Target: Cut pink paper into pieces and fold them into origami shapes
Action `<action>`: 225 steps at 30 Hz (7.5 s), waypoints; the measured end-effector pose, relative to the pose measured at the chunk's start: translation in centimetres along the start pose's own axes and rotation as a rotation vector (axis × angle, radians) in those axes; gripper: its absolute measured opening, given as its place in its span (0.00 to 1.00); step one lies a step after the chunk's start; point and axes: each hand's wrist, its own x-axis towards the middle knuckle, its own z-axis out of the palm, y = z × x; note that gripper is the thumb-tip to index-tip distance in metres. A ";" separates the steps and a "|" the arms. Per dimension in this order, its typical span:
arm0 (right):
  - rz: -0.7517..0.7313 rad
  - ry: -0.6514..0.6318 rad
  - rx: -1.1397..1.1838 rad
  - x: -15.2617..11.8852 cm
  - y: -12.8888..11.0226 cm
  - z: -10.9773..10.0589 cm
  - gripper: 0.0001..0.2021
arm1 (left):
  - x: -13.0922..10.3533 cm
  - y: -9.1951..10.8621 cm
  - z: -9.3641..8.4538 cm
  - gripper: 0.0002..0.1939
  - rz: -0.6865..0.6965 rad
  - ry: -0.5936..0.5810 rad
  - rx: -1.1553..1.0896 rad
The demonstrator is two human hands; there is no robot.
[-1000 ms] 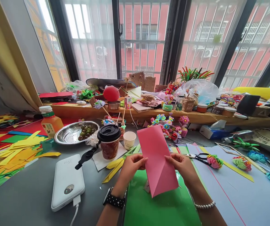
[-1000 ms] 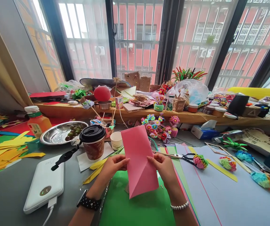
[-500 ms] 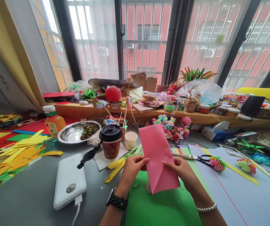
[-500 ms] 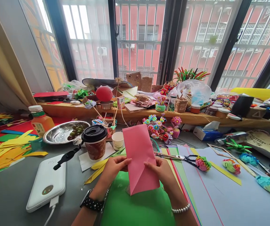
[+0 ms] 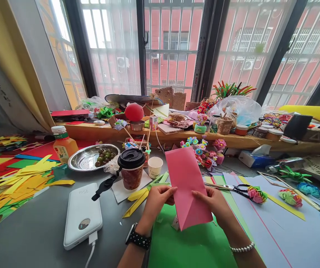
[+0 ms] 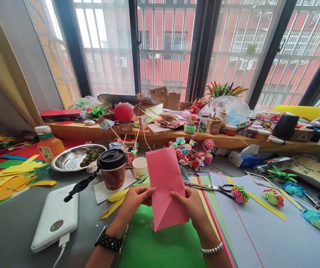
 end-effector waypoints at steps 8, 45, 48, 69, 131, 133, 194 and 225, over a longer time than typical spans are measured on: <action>-0.058 0.107 0.064 0.2 0.4 -0.1 0.14 | 0.0 -0.6 0.3 0.12 -0.012 -0.176 0.041; -0.077 0.171 0.129 0.4 0.8 0.8 0.17 | 0.2 -1.6 0.8 0.16 -0.028 -0.334 0.058; -0.077 0.202 0.125 0.5 1.0 0.9 0.17 | 0.2 -1.5 0.9 0.16 -0.030 -0.332 0.052; -0.031 -0.003 0.095 0.4 0.0 -0.7 0.15 | 0.7 -1.4 -0.2 0.15 -0.041 -0.196 0.048; -0.140 0.057 0.189 0.5 0.4 -0.2 0.15 | 0.3 -0.1 -0.7 0.13 0.049 -0.071 0.109; -0.147 0.045 0.192 0.4 0.3 -0.1 0.15 | 0.4 -0.4 -0.8 0.14 0.043 -0.124 0.078; -0.200 0.513 0.574 1.0 -0.4 -3.4 0.09 | -0.9 0.0 1.4 0.13 0.085 -0.190 -0.061; -0.049 -0.362 -0.048 -1.3 -1.1 -1.0 0.15 | -0.9 1.6 -0.6 0.19 0.025 -0.127 -0.175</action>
